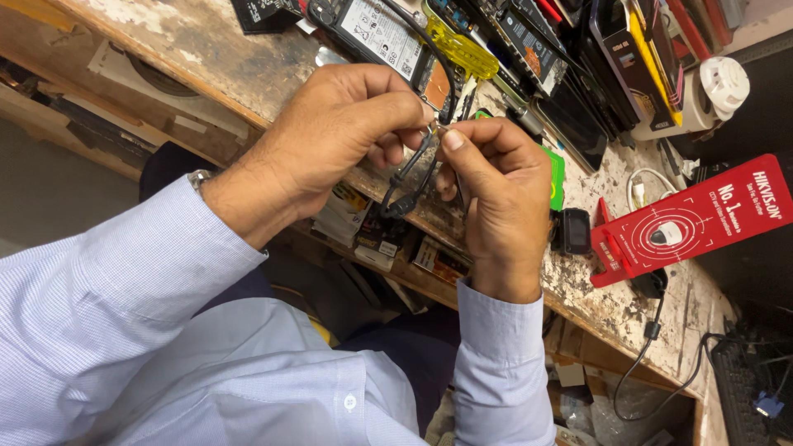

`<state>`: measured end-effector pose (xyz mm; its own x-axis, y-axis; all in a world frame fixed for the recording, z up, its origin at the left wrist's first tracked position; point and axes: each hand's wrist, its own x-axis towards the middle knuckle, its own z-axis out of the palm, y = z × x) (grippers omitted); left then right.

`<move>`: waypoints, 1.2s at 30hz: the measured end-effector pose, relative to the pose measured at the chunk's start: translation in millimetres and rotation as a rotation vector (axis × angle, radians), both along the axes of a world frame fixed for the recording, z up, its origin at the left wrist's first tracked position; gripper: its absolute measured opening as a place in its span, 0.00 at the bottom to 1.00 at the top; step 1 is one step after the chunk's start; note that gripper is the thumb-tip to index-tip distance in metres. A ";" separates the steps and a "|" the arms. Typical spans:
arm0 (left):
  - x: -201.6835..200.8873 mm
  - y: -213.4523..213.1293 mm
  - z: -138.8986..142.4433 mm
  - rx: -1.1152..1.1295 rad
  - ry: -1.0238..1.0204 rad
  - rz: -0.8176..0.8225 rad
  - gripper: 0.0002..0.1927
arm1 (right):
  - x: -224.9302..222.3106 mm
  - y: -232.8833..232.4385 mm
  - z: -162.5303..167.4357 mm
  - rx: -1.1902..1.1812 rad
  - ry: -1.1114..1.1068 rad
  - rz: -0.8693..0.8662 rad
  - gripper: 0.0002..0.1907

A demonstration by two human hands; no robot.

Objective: The person repairs a black cable at a cluttered workbench, holding the cable end and using a small blade to scrape and trim the connector area while repositioning the wire with both hands. They continue working the cable end with the blade and their fingers throughout the clip.

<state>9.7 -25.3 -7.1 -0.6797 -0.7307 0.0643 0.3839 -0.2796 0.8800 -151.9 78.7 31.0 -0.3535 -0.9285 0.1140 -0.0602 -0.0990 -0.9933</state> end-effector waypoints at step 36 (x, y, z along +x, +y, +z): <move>-0.5 -6.9 -4.0 -0.041 -0.014 -0.016 0.06 | -4.3 -2.1 -10.7 -0.003 -0.066 0.025 0.04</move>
<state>9.2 -32.2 -11.1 -0.6926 -0.7163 0.0843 0.3669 -0.2493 0.8962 -156.2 76.6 20.3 -0.3372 -0.9367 0.0942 0.0075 -0.1027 -0.9947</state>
